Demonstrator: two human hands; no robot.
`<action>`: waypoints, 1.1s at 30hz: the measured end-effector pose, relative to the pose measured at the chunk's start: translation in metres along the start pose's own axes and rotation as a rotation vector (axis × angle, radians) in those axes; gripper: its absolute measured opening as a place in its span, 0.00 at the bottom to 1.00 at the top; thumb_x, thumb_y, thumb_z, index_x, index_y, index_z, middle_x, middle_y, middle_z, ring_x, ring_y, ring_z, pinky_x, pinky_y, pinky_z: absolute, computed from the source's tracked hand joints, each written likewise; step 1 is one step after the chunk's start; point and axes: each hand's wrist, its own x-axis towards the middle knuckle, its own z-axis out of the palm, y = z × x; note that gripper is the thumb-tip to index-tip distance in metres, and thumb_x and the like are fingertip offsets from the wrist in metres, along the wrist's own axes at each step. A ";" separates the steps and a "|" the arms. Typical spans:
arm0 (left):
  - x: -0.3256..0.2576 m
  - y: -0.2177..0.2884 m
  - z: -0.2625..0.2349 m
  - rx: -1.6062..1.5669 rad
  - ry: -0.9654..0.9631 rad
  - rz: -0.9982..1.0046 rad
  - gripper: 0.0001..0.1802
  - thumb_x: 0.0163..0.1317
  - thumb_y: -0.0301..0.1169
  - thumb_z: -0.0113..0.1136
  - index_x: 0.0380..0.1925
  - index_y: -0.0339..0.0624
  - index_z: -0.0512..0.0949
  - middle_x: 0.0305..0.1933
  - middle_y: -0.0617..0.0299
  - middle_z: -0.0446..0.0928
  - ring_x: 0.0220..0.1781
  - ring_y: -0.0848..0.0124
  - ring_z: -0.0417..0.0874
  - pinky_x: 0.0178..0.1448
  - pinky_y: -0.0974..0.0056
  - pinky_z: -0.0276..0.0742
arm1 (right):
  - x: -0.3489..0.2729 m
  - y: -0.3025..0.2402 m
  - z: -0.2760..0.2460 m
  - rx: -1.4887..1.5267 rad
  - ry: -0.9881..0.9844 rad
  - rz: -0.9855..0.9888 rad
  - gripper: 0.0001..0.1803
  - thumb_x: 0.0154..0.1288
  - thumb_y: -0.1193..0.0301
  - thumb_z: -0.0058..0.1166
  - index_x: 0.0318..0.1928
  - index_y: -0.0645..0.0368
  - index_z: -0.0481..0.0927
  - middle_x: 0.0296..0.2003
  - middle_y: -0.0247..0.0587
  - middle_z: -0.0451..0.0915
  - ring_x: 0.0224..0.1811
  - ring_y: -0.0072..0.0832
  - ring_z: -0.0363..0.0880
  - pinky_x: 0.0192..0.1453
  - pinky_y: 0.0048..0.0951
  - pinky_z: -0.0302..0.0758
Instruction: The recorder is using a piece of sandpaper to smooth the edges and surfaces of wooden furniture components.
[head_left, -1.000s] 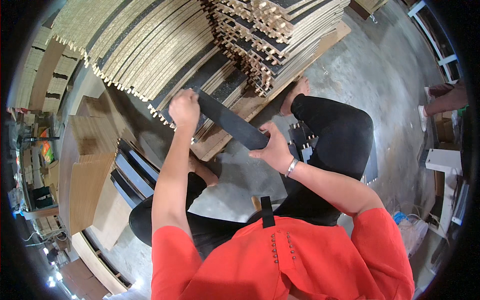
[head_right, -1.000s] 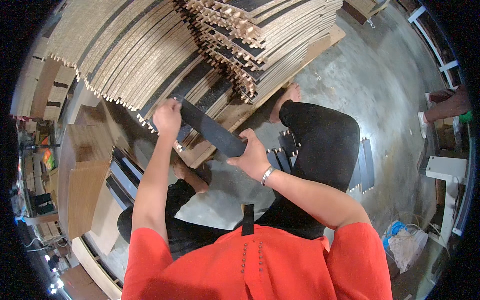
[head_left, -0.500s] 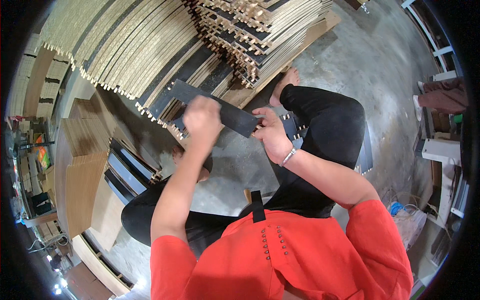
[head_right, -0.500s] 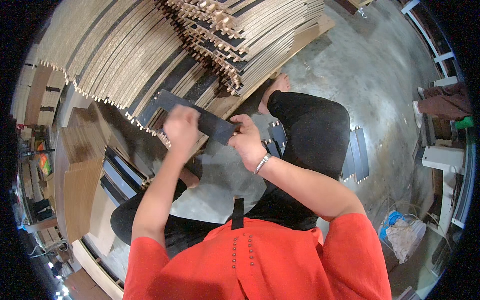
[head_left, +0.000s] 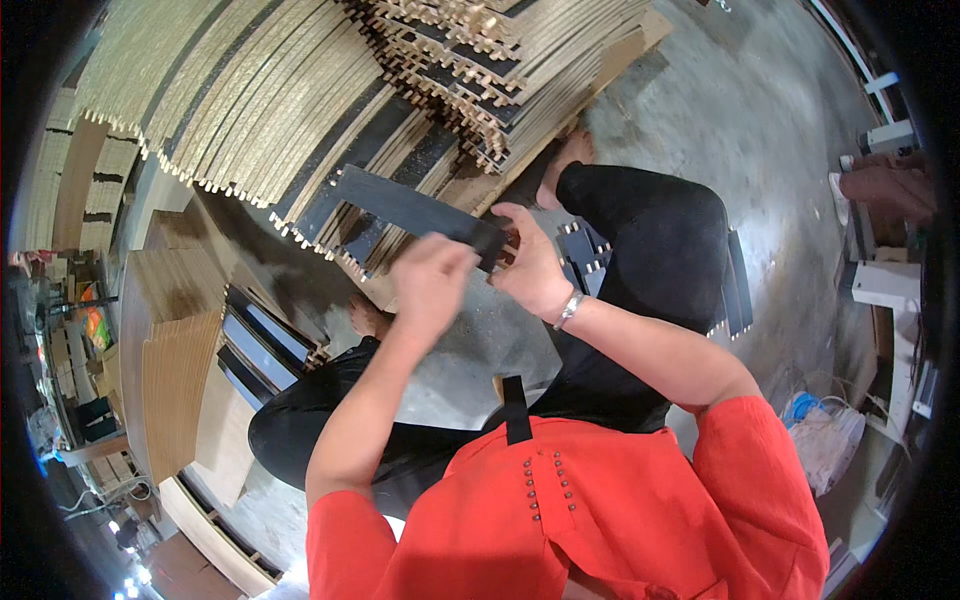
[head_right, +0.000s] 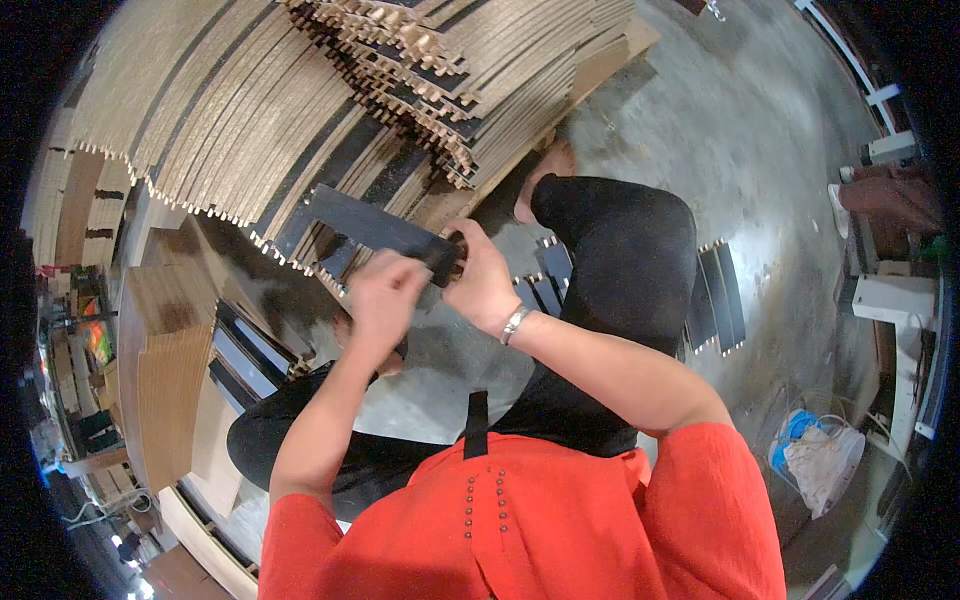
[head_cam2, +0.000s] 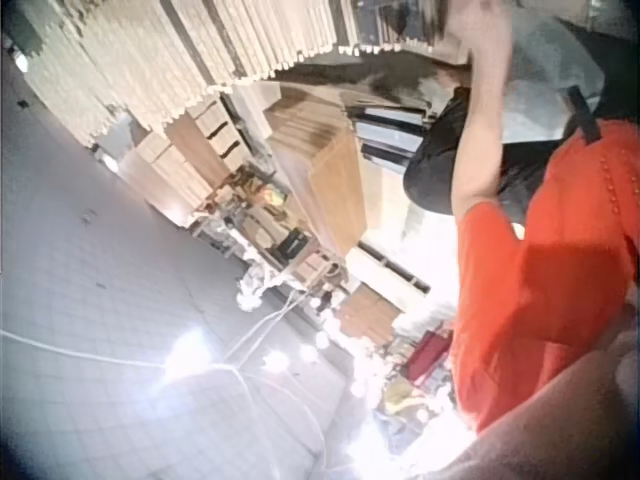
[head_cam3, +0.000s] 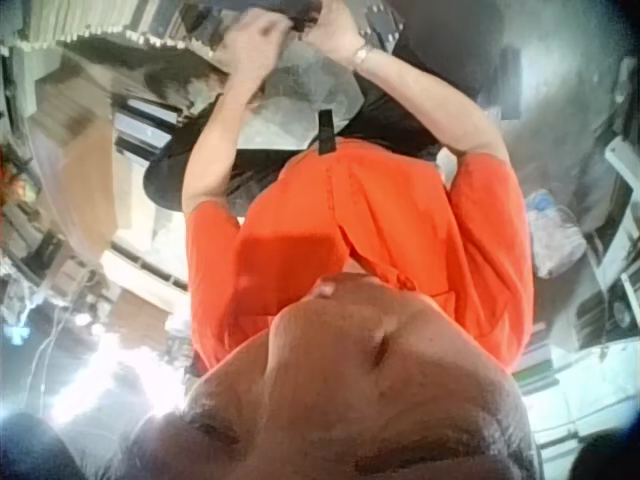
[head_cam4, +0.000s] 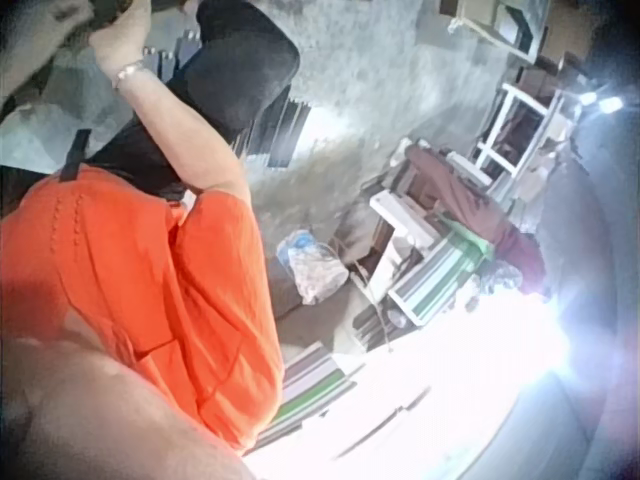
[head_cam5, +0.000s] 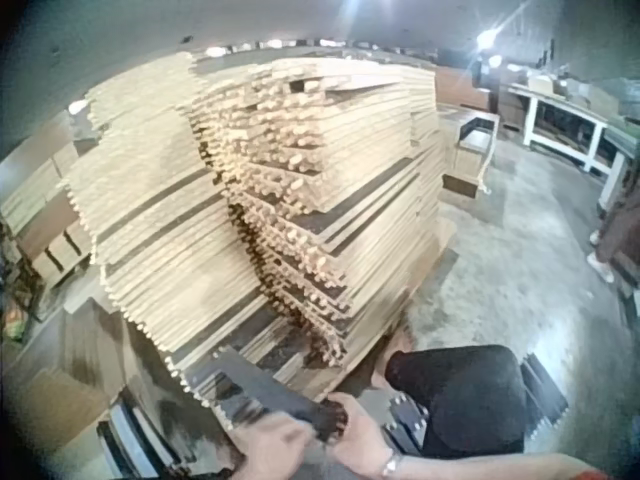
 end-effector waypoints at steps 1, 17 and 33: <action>0.003 -0.008 -0.010 -0.007 0.115 -0.085 0.03 0.47 0.21 0.65 0.23 0.38 0.79 0.26 0.55 0.77 0.29 0.60 0.79 0.35 0.62 0.74 | -0.002 -0.001 0.002 -0.106 0.034 -0.166 0.36 0.38 0.89 0.60 0.53 0.58 0.68 0.41 0.38 0.73 0.44 0.27 0.76 0.45 0.25 0.75; 0.003 -0.015 -0.008 0.297 0.123 0.243 0.03 0.48 0.24 0.60 0.21 0.45 0.78 0.26 0.59 0.73 0.29 0.59 0.76 0.32 0.57 0.73 | -0.007 -0.008 -0.001 0.720 -0.368 0.824 0.20 0.66 0.54 0.28 0.32 0.54 0.70 0.24 0.47 0.76 0.14 0.25 0.62 0.18 0.25 0.52; 0.094 -0.117 -0.048 0.551 0.275 -0.107 0.04 0.55 0.30 0.59 0.26 0.45 0.81 0.31 0.55 0.79 0.35 0.53 0.80 0.40 0.53 0.75 | 0.006 -0.003 0.000 0.604 -0.208 0.846 0.23 0.69 0.48 0.29 0.34 0.52 0.70 0.22 0.43 0.76 0.15 0.26 0.67 0.18 0.24 0.56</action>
